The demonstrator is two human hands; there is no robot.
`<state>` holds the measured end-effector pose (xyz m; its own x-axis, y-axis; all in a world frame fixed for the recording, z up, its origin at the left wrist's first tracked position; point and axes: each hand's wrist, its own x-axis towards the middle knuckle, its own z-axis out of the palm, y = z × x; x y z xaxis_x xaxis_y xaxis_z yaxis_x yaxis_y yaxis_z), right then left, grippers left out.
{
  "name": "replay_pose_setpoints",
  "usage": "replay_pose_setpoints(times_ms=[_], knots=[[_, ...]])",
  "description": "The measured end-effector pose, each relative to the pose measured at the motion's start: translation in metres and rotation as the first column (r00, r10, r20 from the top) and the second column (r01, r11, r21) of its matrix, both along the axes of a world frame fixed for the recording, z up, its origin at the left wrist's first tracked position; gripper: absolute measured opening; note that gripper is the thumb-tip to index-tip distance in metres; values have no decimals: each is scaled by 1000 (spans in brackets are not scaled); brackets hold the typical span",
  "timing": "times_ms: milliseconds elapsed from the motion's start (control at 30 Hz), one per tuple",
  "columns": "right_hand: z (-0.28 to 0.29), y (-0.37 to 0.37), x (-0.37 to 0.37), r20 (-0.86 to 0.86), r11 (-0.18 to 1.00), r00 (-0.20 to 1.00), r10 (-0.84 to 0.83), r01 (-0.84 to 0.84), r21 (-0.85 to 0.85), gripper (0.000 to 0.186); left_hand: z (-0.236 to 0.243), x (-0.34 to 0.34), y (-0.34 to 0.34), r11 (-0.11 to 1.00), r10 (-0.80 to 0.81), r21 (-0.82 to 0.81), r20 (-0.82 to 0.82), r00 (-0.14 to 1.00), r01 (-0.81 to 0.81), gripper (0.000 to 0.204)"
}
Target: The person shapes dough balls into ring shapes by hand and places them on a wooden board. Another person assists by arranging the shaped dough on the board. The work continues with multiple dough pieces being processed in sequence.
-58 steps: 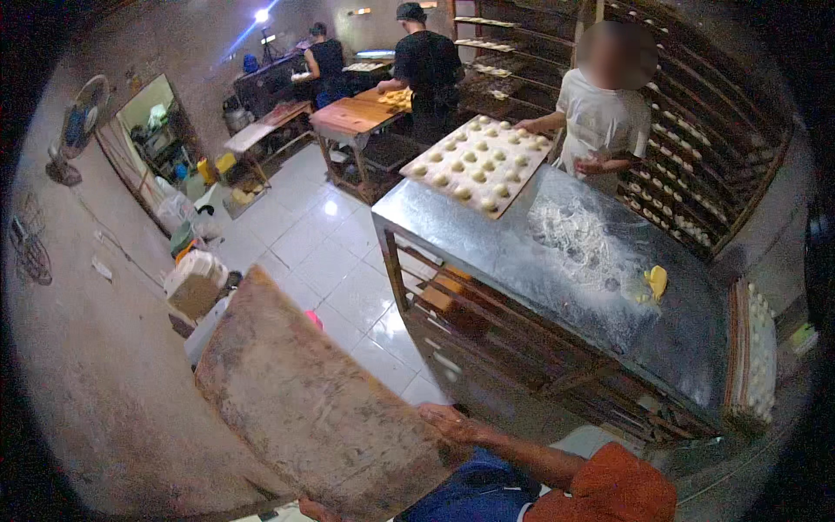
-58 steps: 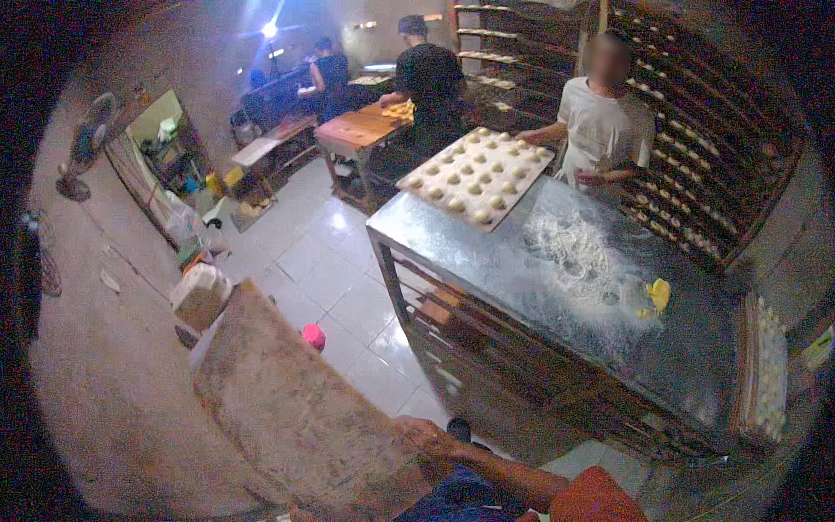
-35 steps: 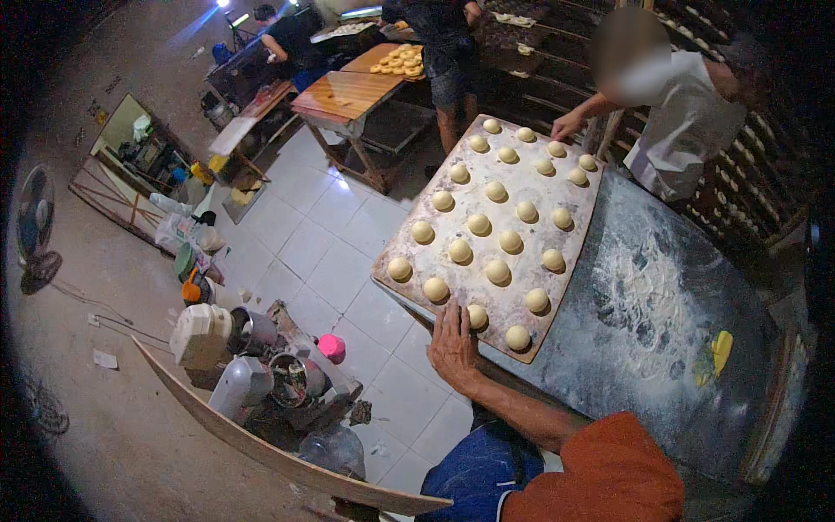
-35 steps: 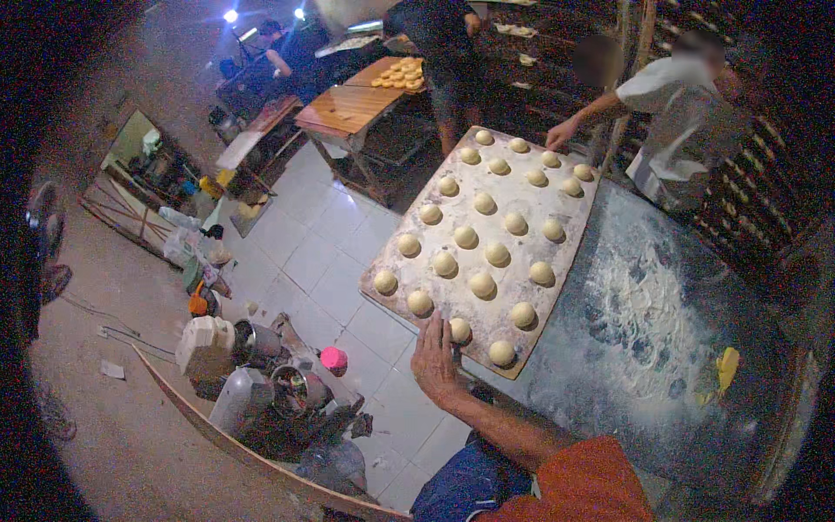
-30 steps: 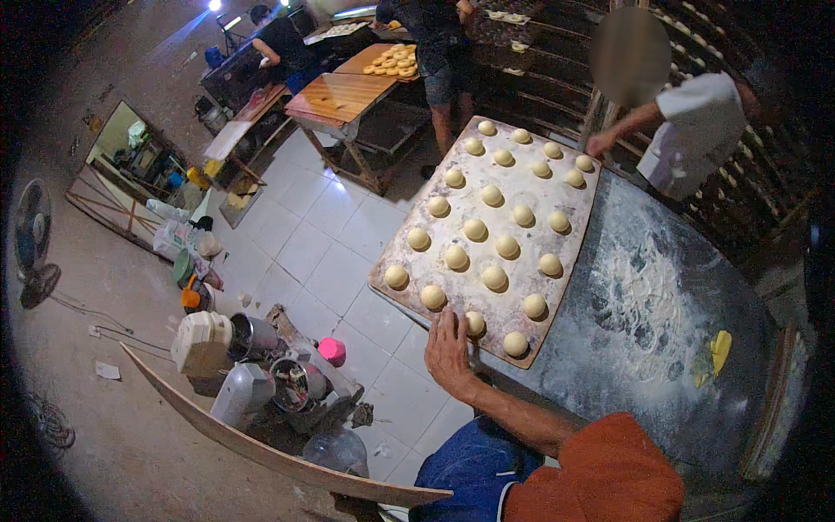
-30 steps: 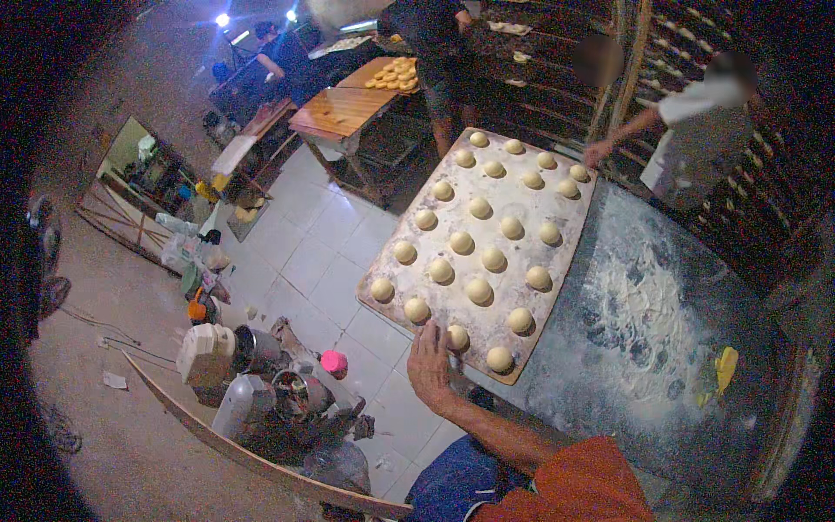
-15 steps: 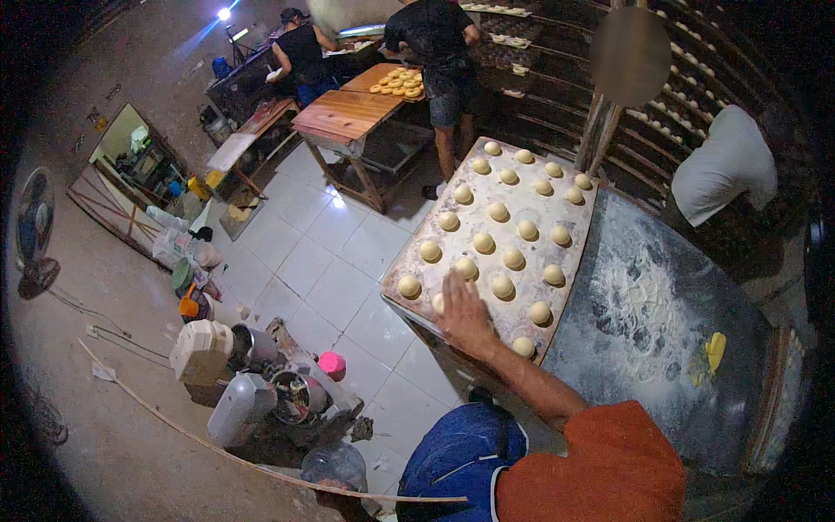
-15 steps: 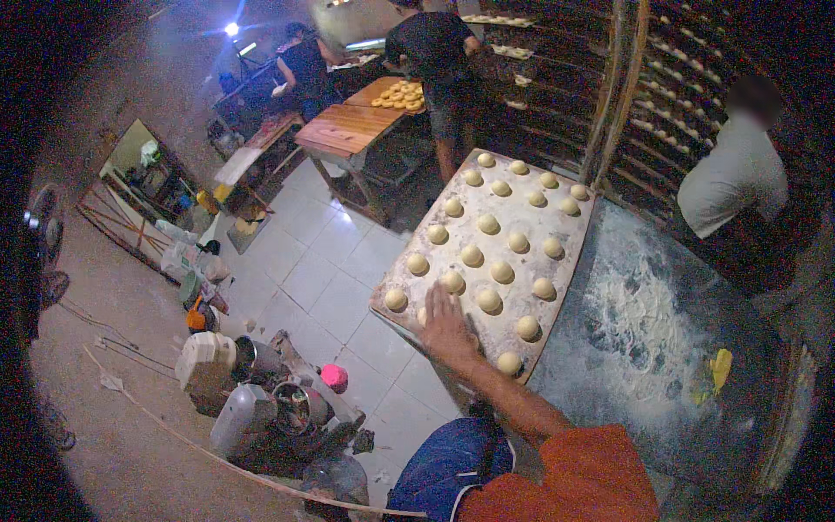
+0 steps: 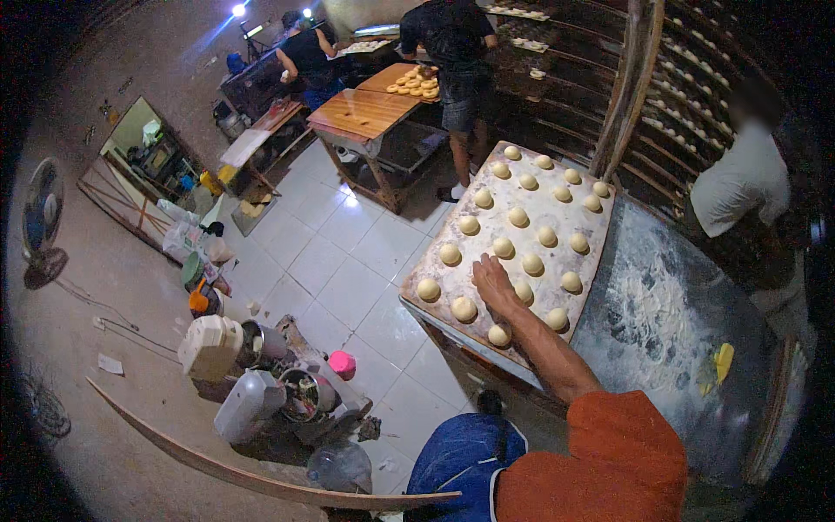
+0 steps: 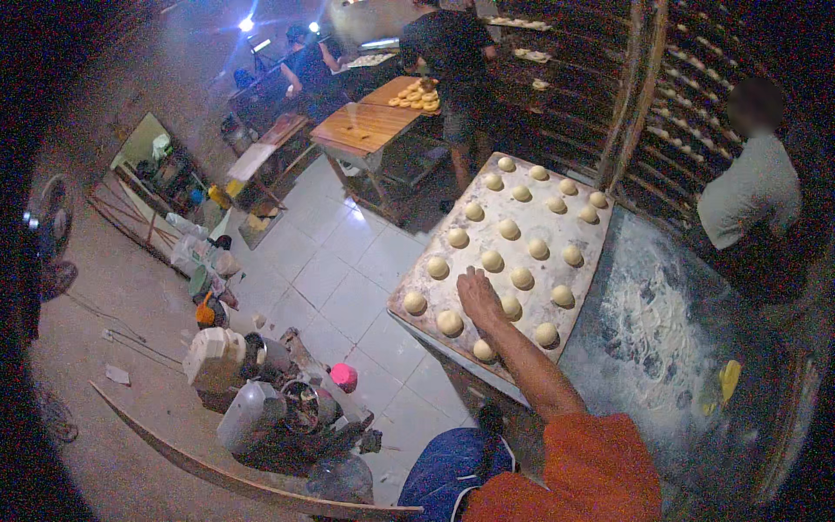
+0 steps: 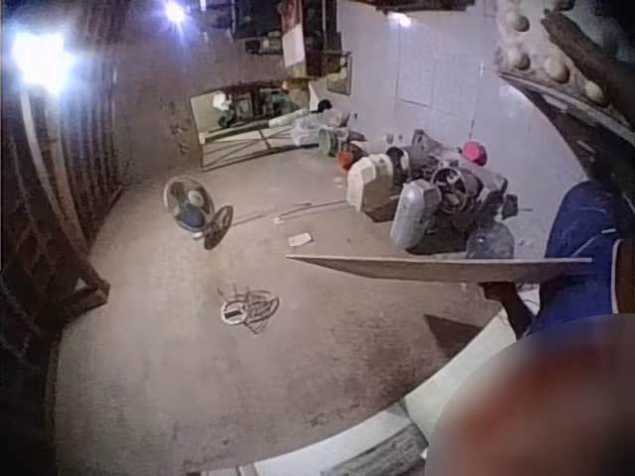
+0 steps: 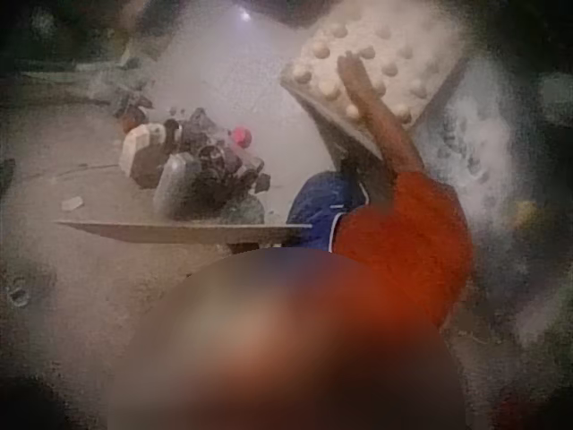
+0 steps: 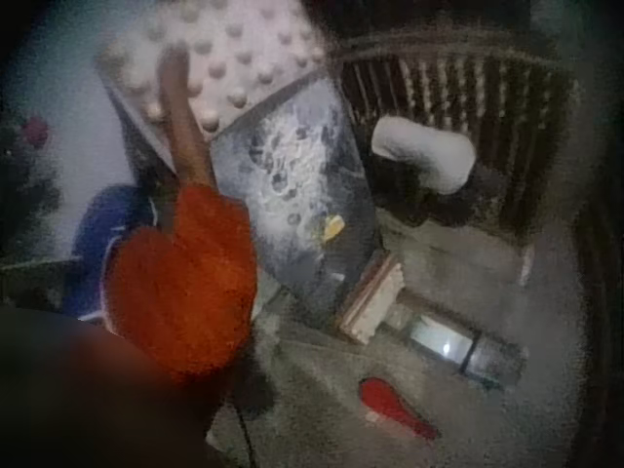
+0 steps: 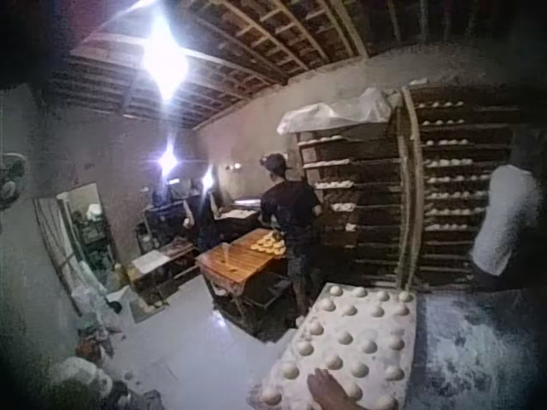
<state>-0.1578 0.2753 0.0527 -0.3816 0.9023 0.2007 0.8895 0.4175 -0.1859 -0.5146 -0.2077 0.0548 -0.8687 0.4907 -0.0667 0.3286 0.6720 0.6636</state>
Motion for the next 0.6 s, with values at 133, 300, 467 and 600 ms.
replay_pose_setpoints(times_ms=[133, 300, 467, 600], knots=[[-9, -8, 0, 72, 984, 997, 35, -46, 169, 41, 0, -1, -3, 1000, 22, -6, 10, 1000, -22, 30], [4, 0, 8, 56, 996, 997, 59, -54, -73, 42, 1, -2, -6, 1000, 21, -4, 10, 1000, -20, 30], [6, -14, 30, -275, 992, 954, 117, -99, 80, 67, 0, -4, -11, 1000, 26, 9, 20, 999, -27, 29], [6, -31, 25, -16, 969, 972, 233, -234, -77, 77, -2, -7, -11, 1000, 11, 22, 24, 1000, -12, 29]])
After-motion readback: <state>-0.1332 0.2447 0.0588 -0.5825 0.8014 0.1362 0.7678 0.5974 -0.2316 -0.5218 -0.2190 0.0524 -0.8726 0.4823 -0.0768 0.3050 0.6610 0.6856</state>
